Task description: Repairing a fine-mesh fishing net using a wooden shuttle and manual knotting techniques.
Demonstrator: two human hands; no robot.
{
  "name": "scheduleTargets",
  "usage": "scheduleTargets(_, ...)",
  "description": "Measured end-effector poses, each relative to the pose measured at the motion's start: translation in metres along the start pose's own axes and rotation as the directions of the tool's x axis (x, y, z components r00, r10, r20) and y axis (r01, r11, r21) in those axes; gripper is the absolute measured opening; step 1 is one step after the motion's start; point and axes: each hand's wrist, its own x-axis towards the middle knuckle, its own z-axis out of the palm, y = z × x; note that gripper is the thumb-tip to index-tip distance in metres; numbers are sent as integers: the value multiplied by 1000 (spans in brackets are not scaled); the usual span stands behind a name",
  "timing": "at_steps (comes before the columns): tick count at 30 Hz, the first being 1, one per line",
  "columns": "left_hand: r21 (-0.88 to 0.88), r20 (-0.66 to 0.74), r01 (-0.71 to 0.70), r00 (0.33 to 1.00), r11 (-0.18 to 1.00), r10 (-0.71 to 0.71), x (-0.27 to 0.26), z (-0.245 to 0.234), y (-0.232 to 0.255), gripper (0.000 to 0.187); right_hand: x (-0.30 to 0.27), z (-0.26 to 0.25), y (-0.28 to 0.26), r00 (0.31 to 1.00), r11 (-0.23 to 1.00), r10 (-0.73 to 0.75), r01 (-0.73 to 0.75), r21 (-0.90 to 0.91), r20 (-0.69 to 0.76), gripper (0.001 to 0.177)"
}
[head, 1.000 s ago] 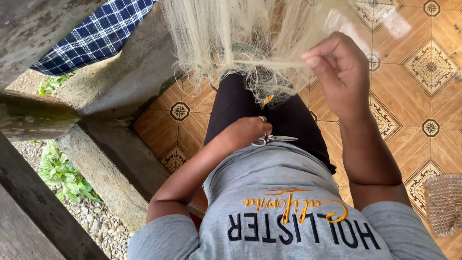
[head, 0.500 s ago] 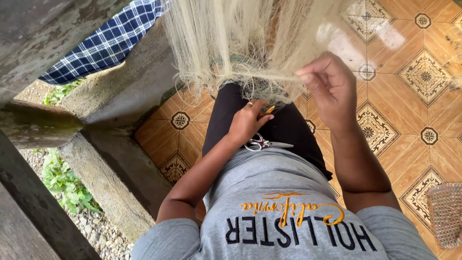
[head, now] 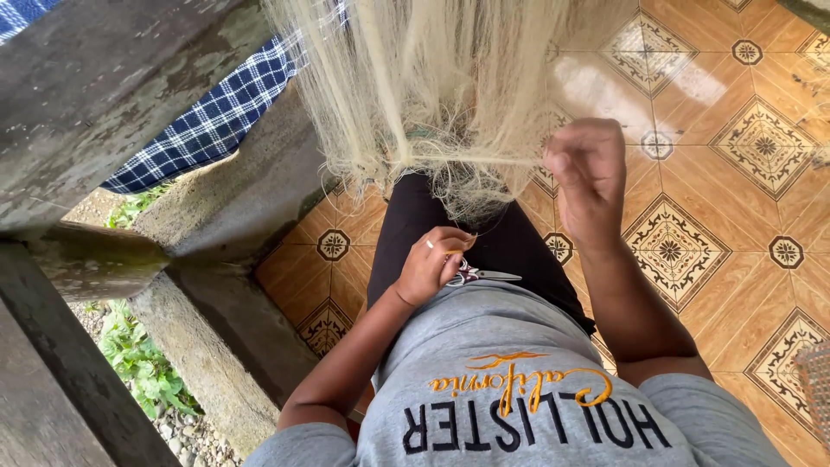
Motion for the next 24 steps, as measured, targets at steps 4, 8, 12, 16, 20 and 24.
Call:
scheduleTargets(4, -262, -74, 187, 974, 947, -213, -4, -1, 1, 24, -5, 2, -11, 999, 998, -31, 33, 53, -35, 29)
scheduleTargets(8, -347, -153, 264, 931, 900, -332, 14, -5, 6, 26, -17, 3, -17, 998, 998, 16, -13, 58, -54, 40)
scheduleTargets(12, -492, -161, 275, 904, 826, -397, 35, -6, 7, 29, -24, 3, -16, 994, 993, 86, -80, 92, -61, 44)
scheduleTargets(16, -587, -160, 266, 887, 765, -432, 46, -2, 11, 33, -25, 2, -23, 993, 993, 107, -105, 60, -43, 42)
scheduleTargets(20, -397, -219, 357, 858, 845, -465, 66, -13, 24, 20, -19, -9, -20, 989, 988, 147, -147, 46, -15, 43)
scheduleTargets(24, -399, -157, 425, 842, 813, -517, 62, -19, 17, 26, -23, -15, -22, 987, 986, 162, -162, 31, 8, 43)
